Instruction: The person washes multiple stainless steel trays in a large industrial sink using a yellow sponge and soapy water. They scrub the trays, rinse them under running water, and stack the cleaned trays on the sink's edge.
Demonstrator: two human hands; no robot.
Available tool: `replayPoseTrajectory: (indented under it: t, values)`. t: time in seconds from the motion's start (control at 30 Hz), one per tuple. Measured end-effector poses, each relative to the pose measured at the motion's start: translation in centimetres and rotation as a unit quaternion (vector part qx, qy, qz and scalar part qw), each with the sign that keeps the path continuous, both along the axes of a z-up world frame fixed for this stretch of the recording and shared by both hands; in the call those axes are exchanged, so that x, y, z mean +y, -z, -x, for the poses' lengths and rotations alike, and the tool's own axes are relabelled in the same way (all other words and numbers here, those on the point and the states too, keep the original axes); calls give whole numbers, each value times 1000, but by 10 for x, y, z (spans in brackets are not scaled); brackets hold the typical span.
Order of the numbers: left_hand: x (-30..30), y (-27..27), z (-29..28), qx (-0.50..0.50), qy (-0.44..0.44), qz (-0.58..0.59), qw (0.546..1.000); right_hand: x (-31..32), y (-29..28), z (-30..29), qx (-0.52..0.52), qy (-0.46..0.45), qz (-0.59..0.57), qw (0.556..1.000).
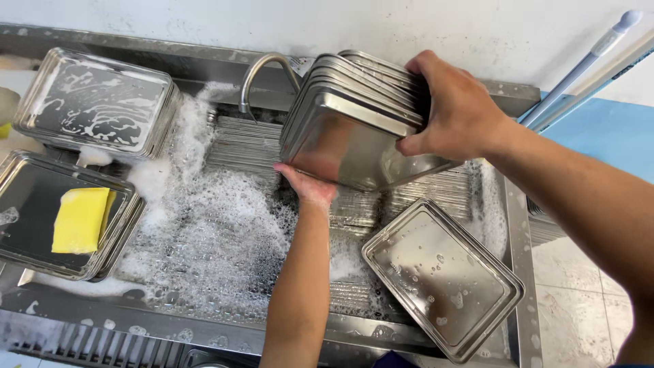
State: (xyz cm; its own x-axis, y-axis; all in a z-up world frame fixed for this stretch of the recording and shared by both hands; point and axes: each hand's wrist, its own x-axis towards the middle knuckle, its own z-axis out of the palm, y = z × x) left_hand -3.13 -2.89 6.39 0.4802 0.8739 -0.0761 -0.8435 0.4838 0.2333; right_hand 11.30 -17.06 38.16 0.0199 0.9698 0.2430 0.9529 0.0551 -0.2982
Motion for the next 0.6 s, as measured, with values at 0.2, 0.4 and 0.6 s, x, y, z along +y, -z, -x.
replayPoseTrajectory:
  t: [0.2, 0.4, 0.6]
  values:
    - [4, 27, -3, 0, 36, 16, 999, -21, 4, 0, 29, 56, 31, 998]
    - [7, 45, -6, 67, -52, -67, 994, -34, 20, -25, 70, 26, -27, 997]
    - [-5, 45, 2, 121, -21, -5, 992, -57, 36, -31, 62, 6, -43, 997]
